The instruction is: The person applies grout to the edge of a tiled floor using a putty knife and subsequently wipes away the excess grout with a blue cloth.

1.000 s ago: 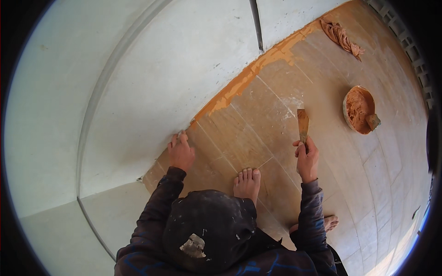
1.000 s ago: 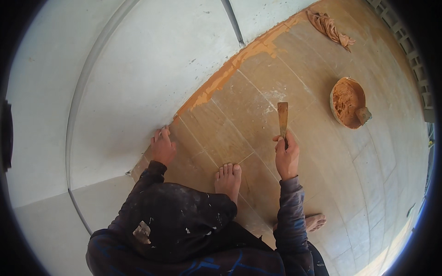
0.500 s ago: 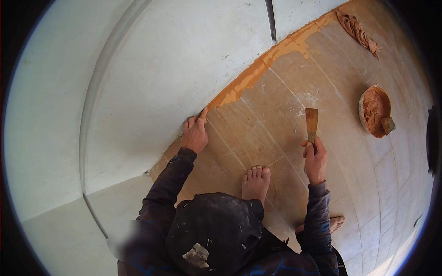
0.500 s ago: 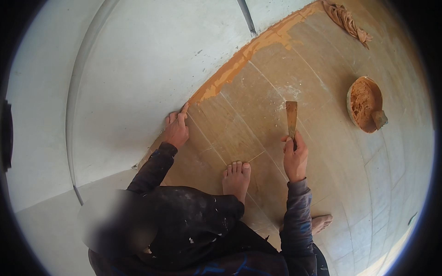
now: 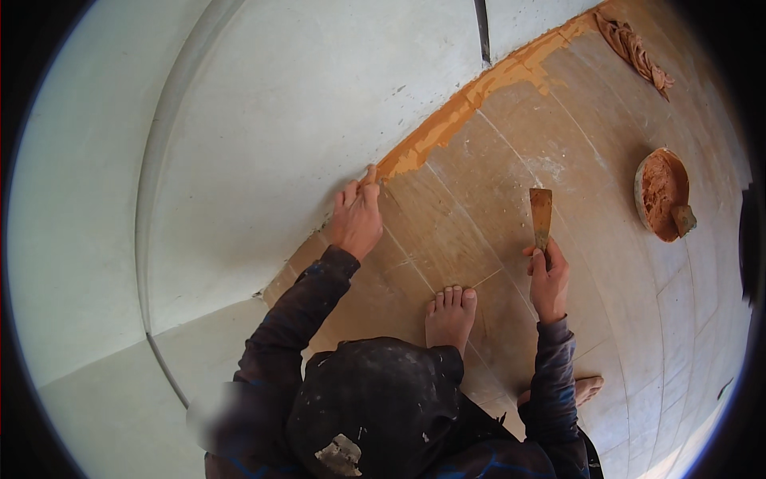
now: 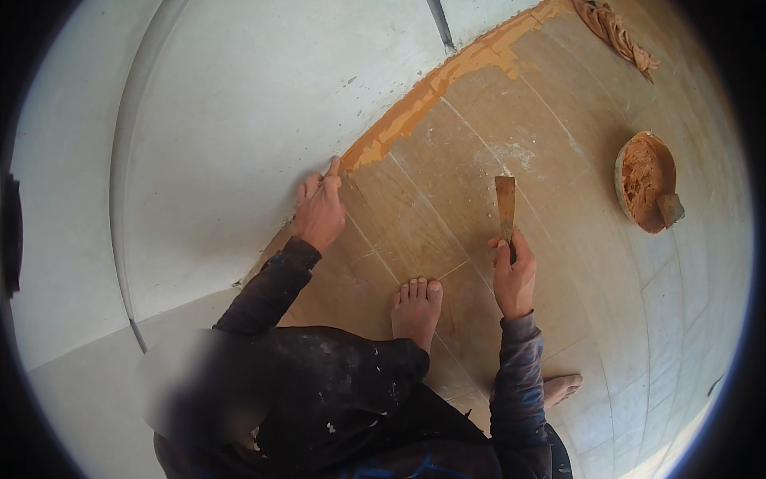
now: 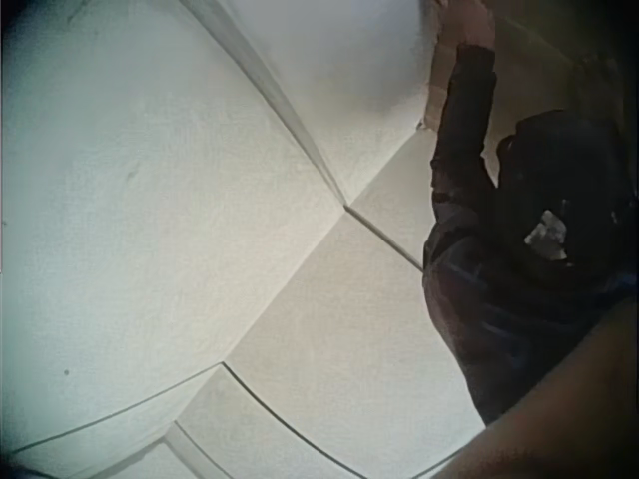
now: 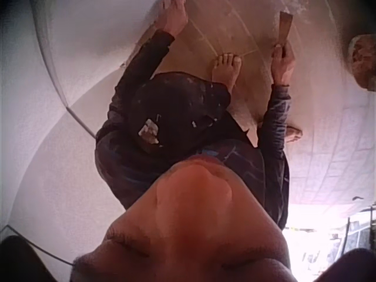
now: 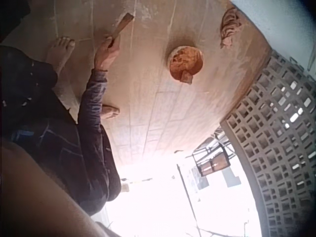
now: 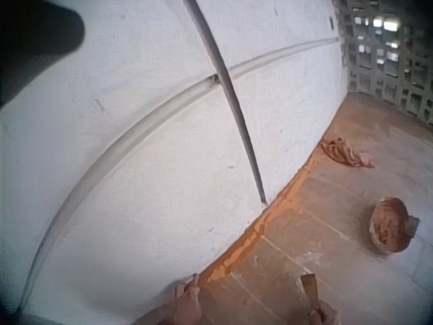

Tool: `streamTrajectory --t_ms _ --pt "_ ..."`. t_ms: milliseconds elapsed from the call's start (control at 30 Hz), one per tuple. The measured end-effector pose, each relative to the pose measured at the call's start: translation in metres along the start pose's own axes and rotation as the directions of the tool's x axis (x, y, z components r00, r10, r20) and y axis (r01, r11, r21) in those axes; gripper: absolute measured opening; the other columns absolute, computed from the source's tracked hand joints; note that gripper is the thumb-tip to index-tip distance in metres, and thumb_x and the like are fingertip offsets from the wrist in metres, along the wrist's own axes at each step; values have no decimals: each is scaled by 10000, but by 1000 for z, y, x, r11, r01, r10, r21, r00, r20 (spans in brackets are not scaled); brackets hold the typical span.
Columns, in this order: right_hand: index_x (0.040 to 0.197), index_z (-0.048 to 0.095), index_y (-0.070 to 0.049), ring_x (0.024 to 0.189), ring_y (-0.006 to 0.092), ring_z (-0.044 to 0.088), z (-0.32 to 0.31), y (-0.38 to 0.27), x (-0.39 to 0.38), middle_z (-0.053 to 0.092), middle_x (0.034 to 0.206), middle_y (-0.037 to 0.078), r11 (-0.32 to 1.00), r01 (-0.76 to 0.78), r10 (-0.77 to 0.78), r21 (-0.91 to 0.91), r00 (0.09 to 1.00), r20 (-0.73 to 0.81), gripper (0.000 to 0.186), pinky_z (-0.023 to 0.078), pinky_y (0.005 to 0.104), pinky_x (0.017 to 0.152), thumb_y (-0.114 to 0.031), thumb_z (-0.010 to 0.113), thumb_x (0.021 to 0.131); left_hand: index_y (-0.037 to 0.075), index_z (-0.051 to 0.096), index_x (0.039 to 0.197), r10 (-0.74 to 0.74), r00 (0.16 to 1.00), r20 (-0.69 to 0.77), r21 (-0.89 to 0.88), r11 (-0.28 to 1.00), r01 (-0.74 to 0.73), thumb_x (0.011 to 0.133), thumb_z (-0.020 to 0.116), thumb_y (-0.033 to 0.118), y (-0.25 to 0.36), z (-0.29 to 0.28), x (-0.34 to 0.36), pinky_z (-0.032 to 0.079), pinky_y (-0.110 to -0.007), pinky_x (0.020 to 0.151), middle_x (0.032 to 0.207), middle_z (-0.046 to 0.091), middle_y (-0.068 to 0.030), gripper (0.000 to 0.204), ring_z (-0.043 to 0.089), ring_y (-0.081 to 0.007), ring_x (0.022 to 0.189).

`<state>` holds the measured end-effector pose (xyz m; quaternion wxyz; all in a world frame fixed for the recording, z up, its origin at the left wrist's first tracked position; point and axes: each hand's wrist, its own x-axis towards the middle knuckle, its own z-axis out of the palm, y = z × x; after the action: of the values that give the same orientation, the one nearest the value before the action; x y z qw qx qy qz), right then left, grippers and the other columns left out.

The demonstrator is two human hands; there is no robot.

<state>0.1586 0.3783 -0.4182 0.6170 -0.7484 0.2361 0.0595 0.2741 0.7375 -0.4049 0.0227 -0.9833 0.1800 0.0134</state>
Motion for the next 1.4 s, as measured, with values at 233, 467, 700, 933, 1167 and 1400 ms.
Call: streamTrajectory --t_ms 233,467,700,933,1167,1400 --pt "976 661 1 614 102 488 1 1 1 517 670 19 1000 1 -1 30 1000 -18 182 399 305 580 -104 517 1011 58 532 1111 160 971 177 186 964 -192 931 543 37 -24 20 0 411 -404 955 1638 438 -130 182 550 -301 1144" --pt "986 662 5 608 96 475 -6 4 -2 504 670 12 999 -4 6 52 999 -34 186 392 301 575 -100 512 1016 50 536 1121 148 970 193 110 979 -171 882 589 33 -35 11 -18 412 -419 951 1612 474 -132 245 552 -306 1115" --pt "987 661 6 609 95 472 -13 3 -10 509 675 11 998 -13 17 67 998 -53 185 390 301 572 -102 513 1016 -11 503 1243 -3 979 203 125 992 -23 816 655 43 -11 0 -21 399 -479 962 1430 590 -167 456 554 -335 1159" --pt "997 663 5 612 94 473 -11 10 -13 513 678 11 998 -17 21 68 998 -57 185 390 300 572 -101 512 1015 8 510 1170 141 986 88 72 986 -148 808 656 32 23 2 17 395 -482 969 1537 510 -242 391 542 -349 1218" --pt "1014 669 4 613 90 472 -10 4 -11 518 683 12 998 -20 24 66 998 -59 182 392 296 574 -95 516 1013 18 512 1092 98 977 191 211 968 -138 813 639 19 1 11 -19 403 -464 968 1551 475 -287 306 543 -369 1216" --pt "1015 667 -1 610 81 474 -5 9 -11 525 687 10 995 -30 36 93 998 -59 178 392 288 573 -94 515 1015 24 526 1092 219 973 75 92 970 -226 860 598 37 34 2 39 406 -443 966 1581 466 -237 243 533 -353 1200"
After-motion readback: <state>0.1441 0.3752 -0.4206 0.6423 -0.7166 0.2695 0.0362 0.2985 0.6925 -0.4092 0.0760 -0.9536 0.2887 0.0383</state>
